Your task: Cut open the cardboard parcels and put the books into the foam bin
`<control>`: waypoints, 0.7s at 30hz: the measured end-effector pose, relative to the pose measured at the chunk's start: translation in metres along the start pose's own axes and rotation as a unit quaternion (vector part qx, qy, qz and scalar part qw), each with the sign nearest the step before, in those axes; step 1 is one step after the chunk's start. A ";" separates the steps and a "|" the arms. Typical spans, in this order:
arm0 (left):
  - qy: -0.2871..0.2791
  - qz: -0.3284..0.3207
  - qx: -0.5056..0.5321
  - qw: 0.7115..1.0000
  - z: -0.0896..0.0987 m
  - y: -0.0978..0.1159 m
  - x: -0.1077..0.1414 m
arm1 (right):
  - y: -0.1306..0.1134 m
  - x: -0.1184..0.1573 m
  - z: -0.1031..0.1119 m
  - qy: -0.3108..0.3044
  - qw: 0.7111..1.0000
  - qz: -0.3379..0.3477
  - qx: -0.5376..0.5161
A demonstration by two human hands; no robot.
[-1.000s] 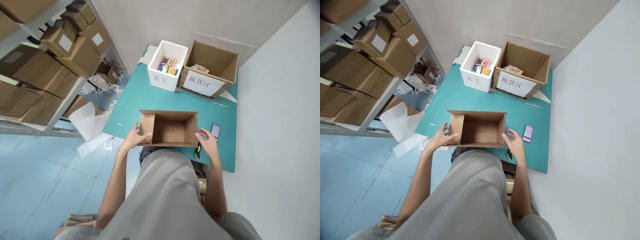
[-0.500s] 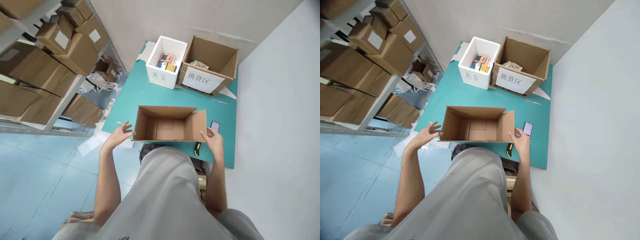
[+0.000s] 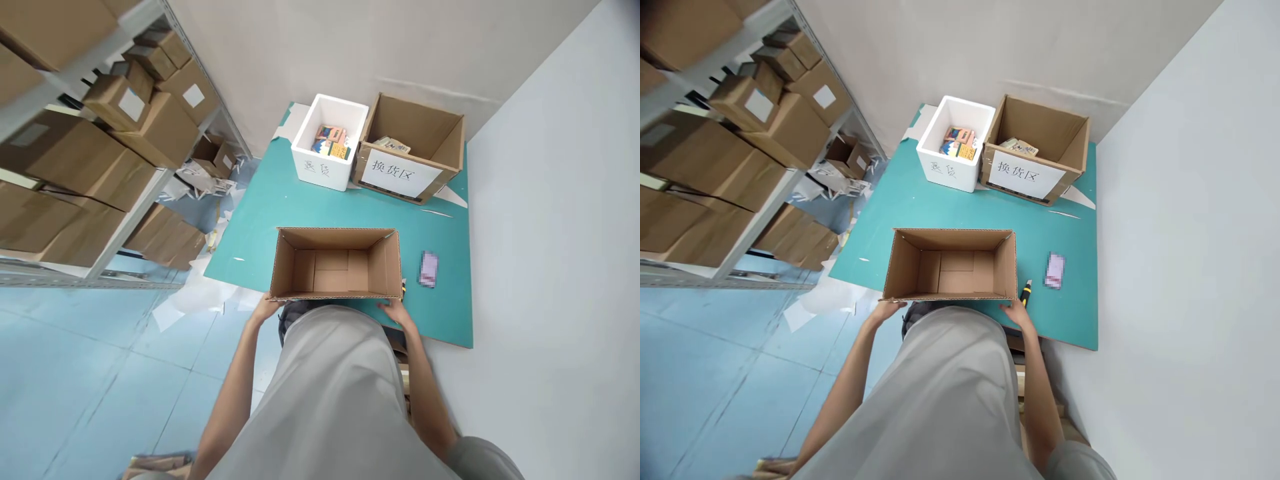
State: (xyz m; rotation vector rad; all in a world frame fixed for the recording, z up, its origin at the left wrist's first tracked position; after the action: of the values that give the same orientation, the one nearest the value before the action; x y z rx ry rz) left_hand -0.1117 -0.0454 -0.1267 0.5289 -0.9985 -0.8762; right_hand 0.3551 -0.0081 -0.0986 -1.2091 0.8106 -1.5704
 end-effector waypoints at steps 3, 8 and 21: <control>0.014 -0.009 0.004 1.000 -0.002 0.002 0.006 | 0.004 0.002 -0.011 -0.022 1.000 -0.011 -0.012; 0.034 -0.061 0.030 0.997 0.032 0.024 -0.006 | -0.006 -0.015 0.002 0.006 0.995 0.025 -0.096; 0.017 0.010 0.128 0.992 0.003 -0.001 -0.025 | 0.036 -0.031 -0.029 -0.012 0.979 -0.122 -0.163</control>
State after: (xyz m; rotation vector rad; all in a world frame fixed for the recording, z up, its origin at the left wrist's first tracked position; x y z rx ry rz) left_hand -0.1214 -0.0255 -0.1387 0.7475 -1.0900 -0.7214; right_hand 0.3397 0.0087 -0.1496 -1.6117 0.9582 -1.6574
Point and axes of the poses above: each hand's wrist, its own x-axis away from the middle knuckle, its own z-axis out of the back of the hand, y = z × x, the point moved 6 cm from there along -x, towards the middle knuckle, and after that the axes turned 7 degrees about -x, right-handed, at the moved point
